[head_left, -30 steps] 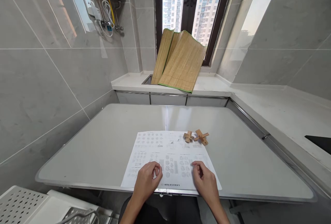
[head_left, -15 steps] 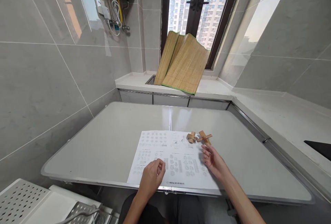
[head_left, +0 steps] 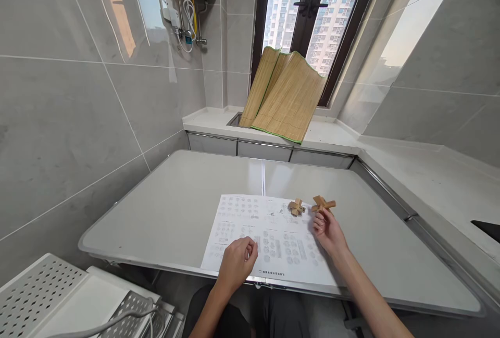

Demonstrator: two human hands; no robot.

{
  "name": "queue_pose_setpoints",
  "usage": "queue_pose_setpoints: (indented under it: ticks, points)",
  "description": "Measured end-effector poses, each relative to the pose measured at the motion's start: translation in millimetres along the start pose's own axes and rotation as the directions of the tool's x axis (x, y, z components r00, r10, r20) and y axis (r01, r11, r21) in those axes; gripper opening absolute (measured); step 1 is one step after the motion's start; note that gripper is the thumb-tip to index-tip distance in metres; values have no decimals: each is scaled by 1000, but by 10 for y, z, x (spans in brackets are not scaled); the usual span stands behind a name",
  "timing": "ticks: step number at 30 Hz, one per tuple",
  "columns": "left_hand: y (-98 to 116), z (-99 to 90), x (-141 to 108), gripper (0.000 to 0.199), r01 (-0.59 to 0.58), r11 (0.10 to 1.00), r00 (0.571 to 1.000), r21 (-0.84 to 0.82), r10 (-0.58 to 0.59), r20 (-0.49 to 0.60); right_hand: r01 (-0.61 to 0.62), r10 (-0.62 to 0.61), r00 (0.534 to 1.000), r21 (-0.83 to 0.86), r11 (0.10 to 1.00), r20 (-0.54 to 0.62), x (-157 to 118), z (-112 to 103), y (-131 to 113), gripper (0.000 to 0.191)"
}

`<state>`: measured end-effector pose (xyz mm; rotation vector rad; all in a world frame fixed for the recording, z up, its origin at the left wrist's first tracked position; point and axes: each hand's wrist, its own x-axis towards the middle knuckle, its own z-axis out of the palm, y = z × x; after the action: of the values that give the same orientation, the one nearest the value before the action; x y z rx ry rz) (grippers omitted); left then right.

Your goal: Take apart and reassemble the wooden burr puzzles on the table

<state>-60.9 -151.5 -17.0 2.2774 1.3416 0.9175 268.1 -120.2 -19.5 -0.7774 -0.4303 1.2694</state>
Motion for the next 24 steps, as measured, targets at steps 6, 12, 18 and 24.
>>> queue_pose_setpoints:
  ticks: [6,12,18,24]
  points:
    - [28,2,1,28,12,1000,1000,-20,-12,0,-115,154,974,-223,968,166,-540,103,206,33]
    - [75,-88,18,25,123,969,992,-213,-117,40,-163,359,877,-504,848,320,-724,452,524,36]
    - [116,-203,22,49,241,897,966,-371,-184,183,-118,471,778,-639,760,417,-727,654,669,40]
    - [55,-254,50,91,242,789,951,-565,-78,299,-103,508,731,-663,741,455,-752,661,792,34]
